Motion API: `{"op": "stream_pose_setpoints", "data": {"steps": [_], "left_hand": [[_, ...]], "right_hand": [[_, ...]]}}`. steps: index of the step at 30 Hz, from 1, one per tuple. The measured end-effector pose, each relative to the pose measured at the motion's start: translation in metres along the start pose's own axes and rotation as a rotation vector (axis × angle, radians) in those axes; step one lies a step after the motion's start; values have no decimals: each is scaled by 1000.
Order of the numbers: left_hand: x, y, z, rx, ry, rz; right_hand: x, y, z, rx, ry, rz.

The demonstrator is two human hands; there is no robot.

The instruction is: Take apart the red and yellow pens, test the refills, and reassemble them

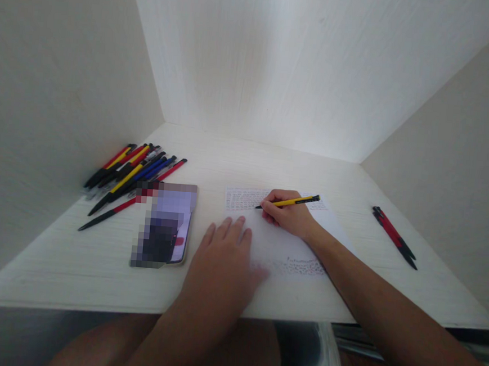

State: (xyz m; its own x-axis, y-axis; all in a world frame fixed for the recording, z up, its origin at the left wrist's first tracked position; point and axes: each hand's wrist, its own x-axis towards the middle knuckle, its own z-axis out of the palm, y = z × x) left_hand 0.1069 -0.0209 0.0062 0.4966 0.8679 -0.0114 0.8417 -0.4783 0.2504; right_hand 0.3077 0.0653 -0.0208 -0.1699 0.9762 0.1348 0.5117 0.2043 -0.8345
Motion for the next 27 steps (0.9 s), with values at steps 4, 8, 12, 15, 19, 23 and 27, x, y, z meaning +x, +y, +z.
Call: {"op": "stream_pose_setpoints", "data": {"steps": [4, 8, 12, 15, 19, 23, 27], "left_hand": [[1, -1, 1, -9, 27, 5], [0, -2, 2, -19, 21, 4], [0, -2, 1, -10, 7, 9], [1, -1, 0, -11, 2, 8], [2, -1, 2, -6, 24, 9], [2, -1, 2, 0, 24, 15], [1, -1, 0, -5, 12, 4]], "right_hand": [[0, 1, 0, 14, -3, -5], [-1, 2, 0, 22, 9, -10], [0, 3, 0, 17, 7, -15], [0, 3, 1, 26, 20, -6], [0, 3, 0, 18, 26, -6], [1, 3, -1, -2, 11, -6], [2, 4, -1, -3, 12, 2]]}}
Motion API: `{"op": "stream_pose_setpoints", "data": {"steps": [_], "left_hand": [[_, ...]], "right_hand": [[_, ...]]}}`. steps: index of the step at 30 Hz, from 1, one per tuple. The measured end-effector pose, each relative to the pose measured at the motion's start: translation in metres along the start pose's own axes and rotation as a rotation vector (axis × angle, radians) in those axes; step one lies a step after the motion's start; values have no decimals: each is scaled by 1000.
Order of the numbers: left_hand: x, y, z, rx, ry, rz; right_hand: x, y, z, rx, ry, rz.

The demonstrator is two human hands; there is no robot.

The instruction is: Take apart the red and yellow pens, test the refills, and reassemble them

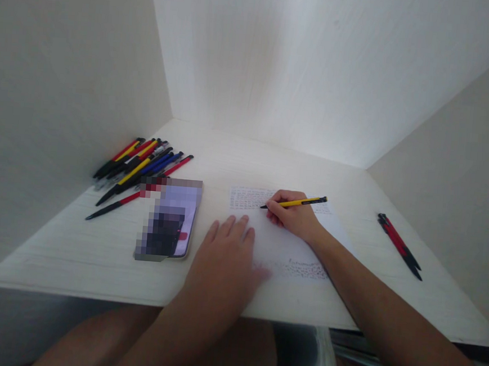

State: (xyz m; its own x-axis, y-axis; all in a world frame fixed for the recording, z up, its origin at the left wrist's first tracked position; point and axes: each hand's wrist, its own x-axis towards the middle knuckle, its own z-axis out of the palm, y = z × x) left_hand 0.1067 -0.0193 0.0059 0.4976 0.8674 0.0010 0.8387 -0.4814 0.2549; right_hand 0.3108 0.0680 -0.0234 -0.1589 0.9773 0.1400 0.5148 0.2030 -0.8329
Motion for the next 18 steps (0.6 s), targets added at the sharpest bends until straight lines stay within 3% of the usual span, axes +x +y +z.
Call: {"op": "stream_pose_setpoints", "data": {"steps": [10, 18], "left_hand": [[-1, 0, -2, -11, 10, -1], [-2, 2, 3, -21, 94, 25]], "right_hand": [[0, 0, -1, 56, -22, 18], [7, -2, -8, 492, 76, 127]]}}
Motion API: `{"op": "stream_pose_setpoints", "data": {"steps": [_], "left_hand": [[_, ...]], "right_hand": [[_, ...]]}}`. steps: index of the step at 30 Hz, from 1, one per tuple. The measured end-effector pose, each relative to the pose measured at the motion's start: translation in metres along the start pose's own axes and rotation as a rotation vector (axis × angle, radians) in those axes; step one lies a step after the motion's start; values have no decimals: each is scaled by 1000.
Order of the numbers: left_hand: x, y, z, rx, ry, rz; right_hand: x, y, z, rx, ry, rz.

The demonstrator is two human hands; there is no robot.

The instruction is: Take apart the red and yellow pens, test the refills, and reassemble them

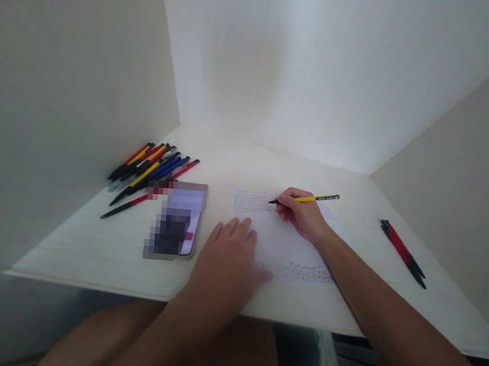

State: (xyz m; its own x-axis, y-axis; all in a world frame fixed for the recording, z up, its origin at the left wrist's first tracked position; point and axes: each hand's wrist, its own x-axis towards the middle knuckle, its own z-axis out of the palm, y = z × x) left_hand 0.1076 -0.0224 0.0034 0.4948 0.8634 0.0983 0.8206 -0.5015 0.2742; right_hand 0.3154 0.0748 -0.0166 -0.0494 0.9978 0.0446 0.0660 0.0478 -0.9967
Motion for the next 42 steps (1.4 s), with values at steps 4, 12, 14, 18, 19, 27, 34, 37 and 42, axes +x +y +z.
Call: {"op": "stream_pose_setpoints", "data": {"steps": [4, 12, 14, 18, 19, 27, 34, 37, 42], "left_hand": [[-5, -15, -31, -67, 94, 2], [-53, -118, -60, -58, 433, -272], [-63, -134, -42, -67, 339, -281], [-68, -141, -19, 28, 241, -253], [-67, -140, -19, 50, 231, -247], [-67, -134, -26, 143, 172, -194], [-66, -135, -24, 106, 183, -217], [-65, -134, -25, 82, 181, -232], [-65, -134, -25, 52, 189, -244]], "right_hand": [[1, -6, 0, 131, -7, 44], [1, -6, -3, 180, -55, 64], [2, -5, -4, 180, -63, 55], [1, -4, -3, 189, -45, 34], [1, -4, -2, 191, -36, 31], [-2, -9, 1, 175, -35, 34], [1, -7, -1, 167, -37, 46], [2, -5, -2, 156, -31, 49], [3, -8, 1, 126, 6, 44]]}}
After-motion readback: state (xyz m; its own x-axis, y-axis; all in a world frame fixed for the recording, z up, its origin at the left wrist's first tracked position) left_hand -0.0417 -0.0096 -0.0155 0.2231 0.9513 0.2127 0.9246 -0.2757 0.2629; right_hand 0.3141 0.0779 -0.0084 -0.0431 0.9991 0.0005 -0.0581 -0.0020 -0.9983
